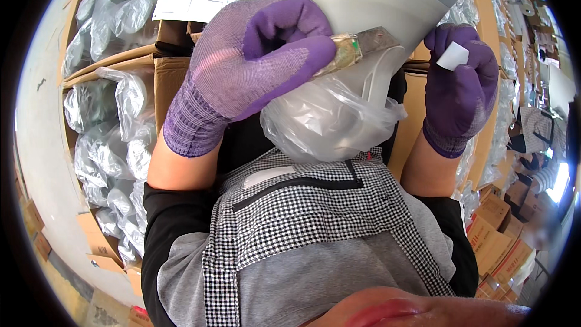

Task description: The person assembles a thermal dispenser by cleaning parts with a scraper and cloth, inserting a metal liner into a plastic shell, and applying multiple labels to the exterior.

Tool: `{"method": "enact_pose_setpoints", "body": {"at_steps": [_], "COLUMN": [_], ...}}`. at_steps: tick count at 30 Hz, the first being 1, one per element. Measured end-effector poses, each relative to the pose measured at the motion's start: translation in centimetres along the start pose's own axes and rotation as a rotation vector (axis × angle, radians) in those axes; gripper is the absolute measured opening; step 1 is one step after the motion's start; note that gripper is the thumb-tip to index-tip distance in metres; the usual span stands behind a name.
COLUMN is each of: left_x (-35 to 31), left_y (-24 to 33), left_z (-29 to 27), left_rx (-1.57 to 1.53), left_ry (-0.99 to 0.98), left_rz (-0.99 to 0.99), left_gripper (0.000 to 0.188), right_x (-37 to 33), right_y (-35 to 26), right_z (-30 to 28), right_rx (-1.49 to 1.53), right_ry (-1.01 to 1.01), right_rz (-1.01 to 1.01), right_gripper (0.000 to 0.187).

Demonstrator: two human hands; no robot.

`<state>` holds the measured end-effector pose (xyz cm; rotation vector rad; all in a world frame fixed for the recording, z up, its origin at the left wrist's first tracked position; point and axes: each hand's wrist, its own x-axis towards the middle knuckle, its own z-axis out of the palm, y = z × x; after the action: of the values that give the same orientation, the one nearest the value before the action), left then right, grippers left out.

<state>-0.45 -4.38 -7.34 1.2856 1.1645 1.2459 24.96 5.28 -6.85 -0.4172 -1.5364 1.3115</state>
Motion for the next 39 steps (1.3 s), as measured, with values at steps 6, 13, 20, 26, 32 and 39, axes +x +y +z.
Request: {"method": "enact_pose_setpoints", "body": {"at_steps": [6,13,20,26,32,39], "left_x": [-0.4,-0.7,-2.4,-2.7,-1.1,-1.9], "left_y": [0.1,3.3,-0.2,3.5,7.3,5.3], "left_z": [-0.3,2.0,2.7,3.6,4.0,1.8], "left_rx": [0.085,0.695,0.371,0.797,0.866,0.12], "left_ry": [-0.042,-0.302,-0.492,-0.516,-0.338,-0.183], "left_rz": [0.024,0.431,0.349,0.593,0.673,0.199], "left_gripper": [0.009,0.015,0.031,0.03,0.016,0.008], "right_x": [-0.1,5.0,6.2,4.3,2.7,-7.7], "right_y": [-0.1,-12.9,-12.0,-15.2,-11.2,-7.3], "right_z": [-0.7,4.3,10.1,8.9,6.2,-6.2], "right_rx": [0.055,-1.317,-1.019,-0.94,-0.658,-0.821], "right_ry": [0.02,-0.608,-1.258,-1.127,-0.564,-0.019], "right_rz": [-0.112,-0.882,-0.6,-0.29,-0.392,-0.284], "right_gripper": [0.016,0.023,0.06,0.085,0.079,0.015]}}
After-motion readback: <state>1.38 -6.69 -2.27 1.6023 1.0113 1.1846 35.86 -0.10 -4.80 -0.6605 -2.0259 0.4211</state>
